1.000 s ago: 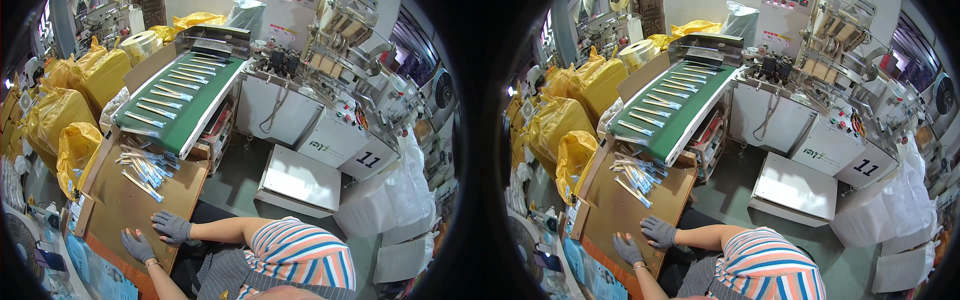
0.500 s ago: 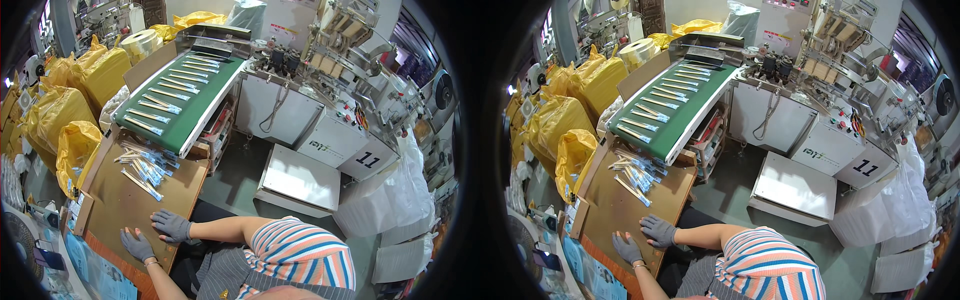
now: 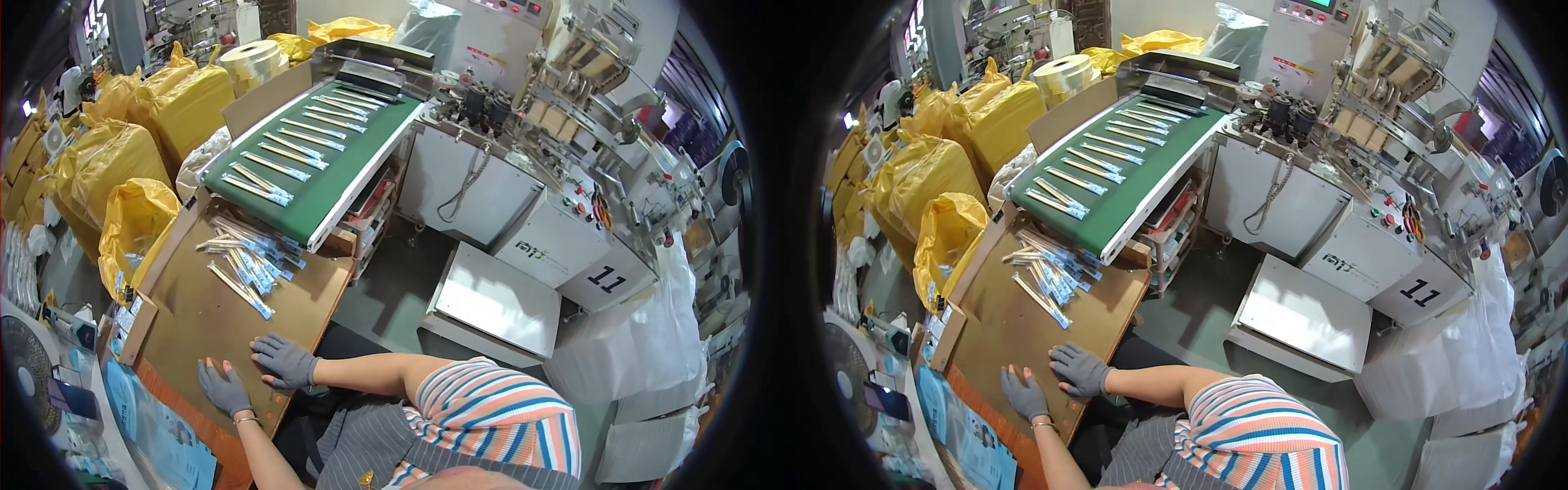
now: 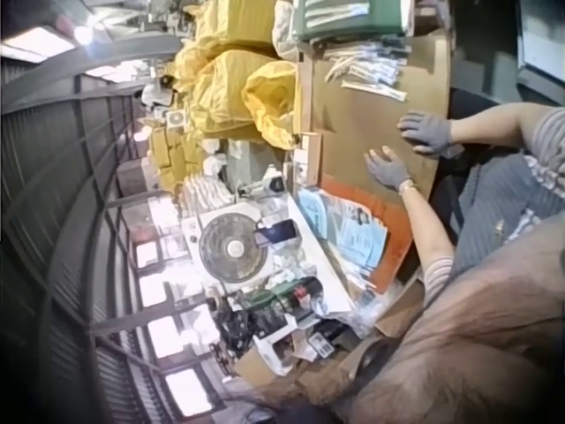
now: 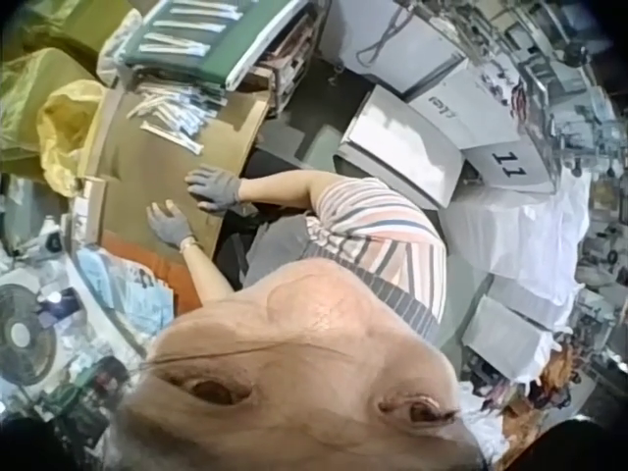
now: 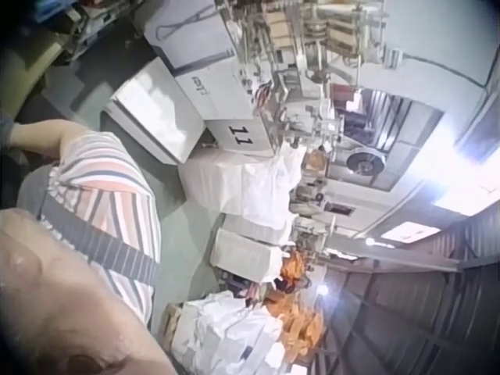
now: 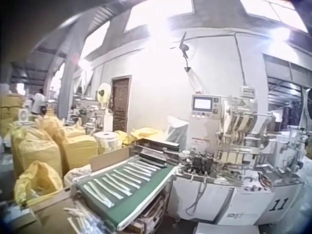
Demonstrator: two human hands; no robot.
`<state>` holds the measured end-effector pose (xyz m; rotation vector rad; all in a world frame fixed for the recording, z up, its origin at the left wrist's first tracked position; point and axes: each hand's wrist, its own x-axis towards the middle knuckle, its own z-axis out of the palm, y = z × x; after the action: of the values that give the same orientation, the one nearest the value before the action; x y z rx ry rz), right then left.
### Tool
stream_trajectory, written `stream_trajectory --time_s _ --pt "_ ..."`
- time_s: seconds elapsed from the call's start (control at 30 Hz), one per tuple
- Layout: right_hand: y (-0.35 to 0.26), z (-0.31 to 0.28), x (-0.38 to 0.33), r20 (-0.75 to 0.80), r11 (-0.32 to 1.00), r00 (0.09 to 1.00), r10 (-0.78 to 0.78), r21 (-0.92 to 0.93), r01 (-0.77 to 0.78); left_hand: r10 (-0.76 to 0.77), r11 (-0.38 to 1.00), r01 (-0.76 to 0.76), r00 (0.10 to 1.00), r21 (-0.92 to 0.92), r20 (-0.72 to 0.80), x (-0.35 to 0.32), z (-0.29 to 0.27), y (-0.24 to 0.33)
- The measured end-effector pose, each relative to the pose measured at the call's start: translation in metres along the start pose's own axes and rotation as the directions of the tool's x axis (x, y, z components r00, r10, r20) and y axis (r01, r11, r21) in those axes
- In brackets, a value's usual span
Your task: Manually packaging small bundles of sticks into blue plastic bags and placing the filled bags into a shipping box.
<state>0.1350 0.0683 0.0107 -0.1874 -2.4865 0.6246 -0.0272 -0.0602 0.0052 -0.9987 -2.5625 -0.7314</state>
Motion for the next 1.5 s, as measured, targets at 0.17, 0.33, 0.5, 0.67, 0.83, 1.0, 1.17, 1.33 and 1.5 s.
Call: stream_trajectory --time_s 0.17,0.33,0.5,0.67,0.83,1.0,1.17,1.33,1.5 --pt "-0.005 0.004 -0.001 -0.016 0.999 0.999 -0.028 0.022 0.028 -0.027 1.0 0.027 1.0 0.012 -0.001 -0.008 -0.004 -0.007" --pt "0.0 -0.002 0.008 -0.082 0.994 0.995 -0.063 0.085 0.07 -0.01 0.999 0.01 1.0 0.035 -0.013 -0.004 0.0 0.0" --pt "-0.007 -0.023 0.018 0.068 1.0 0.998 0.007 0.0 -0.007 0.005 1.0 -0.006 0.997 -0.02 -0.082 0.006 -0.001 0.007" --pt "-0.006 -0.019 0.037 0.029 0.991 1.0 0.011 0.133 -0.015 -0.033 0.999 0.032 0.997 -0.01 -0.065 0.0 -0.005 -0.002" --pt "0.061 -0.045 0.163 -0.096 0.989 0.995 0.013 -0.146 -0.027 -0.025 1.0 0.024 0.996 -0.009 -0.082 -0.004 -0.009 0.005" --pt "0.167 -0.066 0.233 0.276 0.631 0.567 0.776 -0.352 -0.692 -0.042 0.999 0.041 0.997 -0.026 -0.062 -0.002 -0.008 0.01" --pt "0.169 -0.039 0.206 -0.014 0.727 0.728 0.685 -0.047 -0.685 -0.059 0.996 0.055 0.997 -0.069 -0.056 0.03 0.002 0.028" --pt "0.139 -0.035 0.177 0.428 0.175 0.61 0.667 0.705 -0.687 0.002 0.992 -0.01 0.998 -0.122 -0.063 0.067 0.03 0.016" --pt "0.114 -0.063 0.083 -0.175 0.821 0.85 0.498 0.412 -0.396 -0.017 0.996 0.013 0.999 -0.088 -0.048 0.073 0.033 0.011"
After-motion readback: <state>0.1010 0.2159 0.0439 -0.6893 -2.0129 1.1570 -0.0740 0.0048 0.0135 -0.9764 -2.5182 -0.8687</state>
